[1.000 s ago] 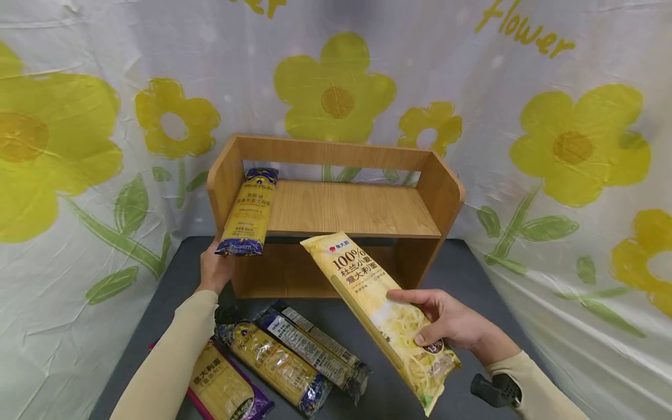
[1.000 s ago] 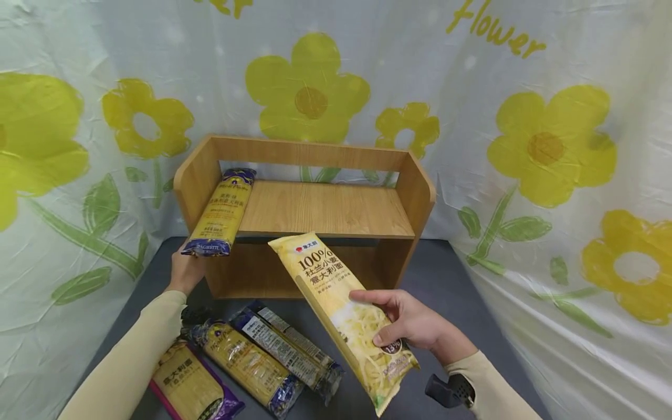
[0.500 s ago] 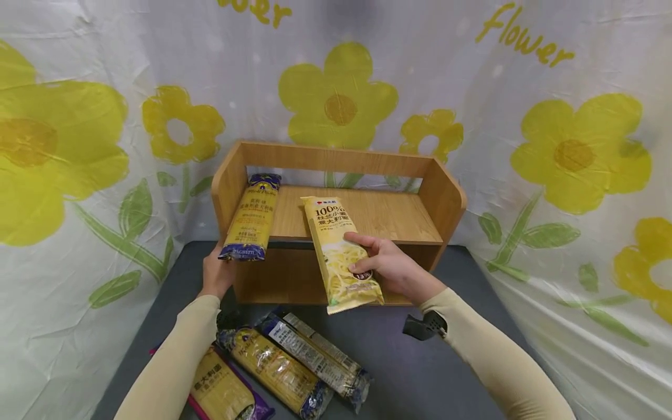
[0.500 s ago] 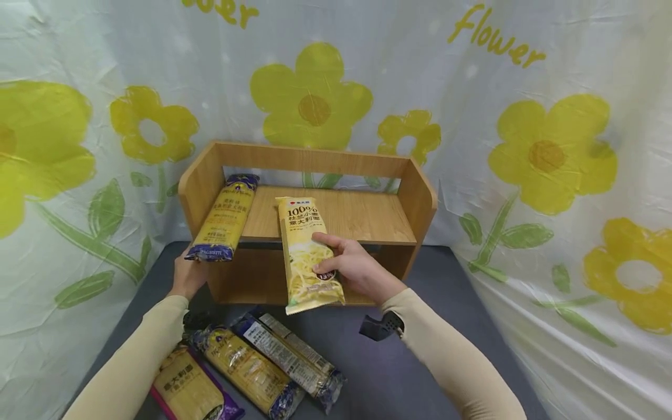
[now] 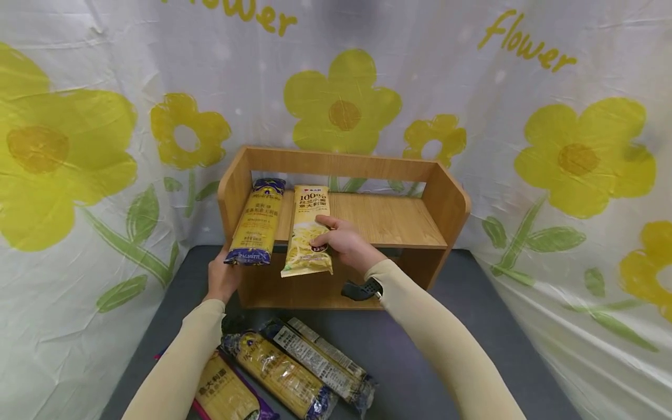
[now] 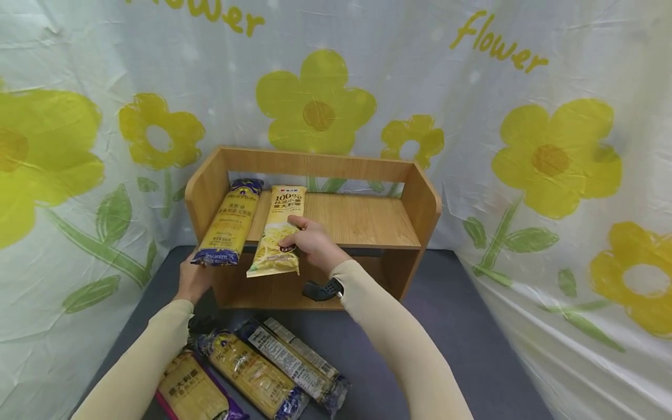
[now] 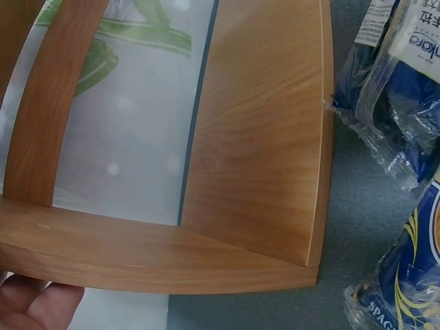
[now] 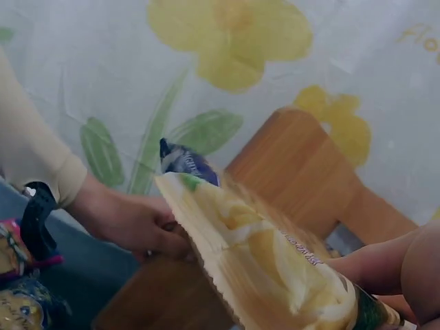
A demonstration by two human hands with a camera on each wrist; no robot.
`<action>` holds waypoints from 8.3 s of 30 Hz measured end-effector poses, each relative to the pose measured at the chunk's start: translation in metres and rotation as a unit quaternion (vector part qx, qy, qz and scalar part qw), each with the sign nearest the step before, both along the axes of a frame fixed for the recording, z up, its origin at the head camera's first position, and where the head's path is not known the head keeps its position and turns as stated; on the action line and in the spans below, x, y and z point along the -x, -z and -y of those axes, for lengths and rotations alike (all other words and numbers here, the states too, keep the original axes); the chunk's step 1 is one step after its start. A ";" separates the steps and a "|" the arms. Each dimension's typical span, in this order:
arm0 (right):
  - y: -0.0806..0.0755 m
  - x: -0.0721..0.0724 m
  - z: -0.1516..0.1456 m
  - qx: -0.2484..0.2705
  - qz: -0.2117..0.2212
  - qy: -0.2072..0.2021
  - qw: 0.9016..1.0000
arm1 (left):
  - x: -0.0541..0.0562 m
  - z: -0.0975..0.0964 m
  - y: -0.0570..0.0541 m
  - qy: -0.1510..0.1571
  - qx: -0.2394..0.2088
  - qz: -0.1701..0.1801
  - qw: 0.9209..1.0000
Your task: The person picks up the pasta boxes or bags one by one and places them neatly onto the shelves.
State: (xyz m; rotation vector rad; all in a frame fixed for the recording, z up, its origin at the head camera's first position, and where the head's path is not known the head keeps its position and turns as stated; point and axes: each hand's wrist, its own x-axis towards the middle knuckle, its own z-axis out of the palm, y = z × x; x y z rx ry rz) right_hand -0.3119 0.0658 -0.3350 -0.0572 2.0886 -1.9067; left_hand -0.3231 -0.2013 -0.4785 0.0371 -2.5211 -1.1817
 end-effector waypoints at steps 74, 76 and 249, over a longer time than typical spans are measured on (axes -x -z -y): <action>0.015 -0.035 -0.099 -0.110 -0.063 -0.097 0.987 | 0.001 0.001 0.003 0.006 -0.005 0.003 1.000; 0.025 -0.043 -0.116 -0.125 -0.058 -0.094 0.986 | 0.002 0.001 0.003 0.009 -0.011 0.004 1.000; 0.032 -0.127 -0.207 0.139 -0.042 -0.105 0.984 | 0.005 0.009 -0.004 -0.002 -0.007 0.010 1.000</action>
